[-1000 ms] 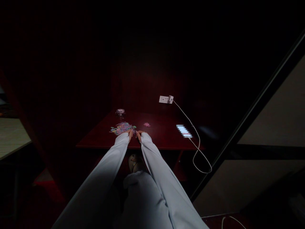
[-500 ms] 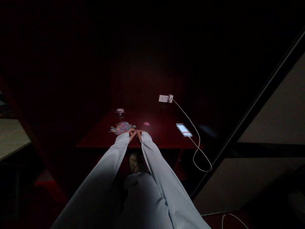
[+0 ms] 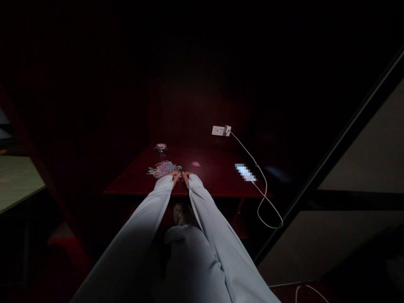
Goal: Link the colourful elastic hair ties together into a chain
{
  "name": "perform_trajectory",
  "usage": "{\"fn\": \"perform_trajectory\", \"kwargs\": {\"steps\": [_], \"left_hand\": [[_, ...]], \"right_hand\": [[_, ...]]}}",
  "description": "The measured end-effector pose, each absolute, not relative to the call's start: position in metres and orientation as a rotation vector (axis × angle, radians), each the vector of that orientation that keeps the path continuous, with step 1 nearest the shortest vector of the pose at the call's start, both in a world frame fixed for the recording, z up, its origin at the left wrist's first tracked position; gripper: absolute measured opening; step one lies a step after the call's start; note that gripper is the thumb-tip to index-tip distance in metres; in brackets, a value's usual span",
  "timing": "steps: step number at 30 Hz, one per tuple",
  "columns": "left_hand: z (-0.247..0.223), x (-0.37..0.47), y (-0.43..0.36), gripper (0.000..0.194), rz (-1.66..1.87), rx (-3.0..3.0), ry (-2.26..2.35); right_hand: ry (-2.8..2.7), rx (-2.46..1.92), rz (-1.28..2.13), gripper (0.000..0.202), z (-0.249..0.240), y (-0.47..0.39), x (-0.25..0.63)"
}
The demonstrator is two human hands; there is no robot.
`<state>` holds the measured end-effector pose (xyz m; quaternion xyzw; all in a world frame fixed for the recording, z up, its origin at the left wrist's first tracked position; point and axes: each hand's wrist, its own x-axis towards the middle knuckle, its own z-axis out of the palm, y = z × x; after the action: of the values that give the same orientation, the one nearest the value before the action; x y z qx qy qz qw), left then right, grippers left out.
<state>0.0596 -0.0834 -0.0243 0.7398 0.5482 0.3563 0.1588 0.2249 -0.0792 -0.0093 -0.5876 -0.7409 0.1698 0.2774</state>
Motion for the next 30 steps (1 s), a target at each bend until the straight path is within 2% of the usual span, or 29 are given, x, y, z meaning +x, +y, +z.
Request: {"fn": "perform_trajectory", "kwargs": {"steps": [8, 19, 24, 30], "left_hand": [[-0.022, 0.059, -0.085, 0.028, 1.024, 2.046, 1.601], [-0.016, 0.062, -0.092, 0.033, 1.026, 2.026, 1.557], [-0.014, 0.065, -0.095, 0.029, 1.048, 2.005, 1.572], [-0.015, 0.066, -0.093, 0.033, 1.012, 2.008, 1.651]], "right_hand": [[-1.972, -1.549, 0.511, 0.050, -0.008, -0.078, 0.224], [-2.012, -1.582, 0.513, 0.034, -0.002, -0.085, 0.223], [-1.977, -1.517, 0.548, 0.035, -0.004, -0.084, 0.225], [-1.949, -1.480, 0.565, 0.031, -0.007, -0.080, 0.227]]}}
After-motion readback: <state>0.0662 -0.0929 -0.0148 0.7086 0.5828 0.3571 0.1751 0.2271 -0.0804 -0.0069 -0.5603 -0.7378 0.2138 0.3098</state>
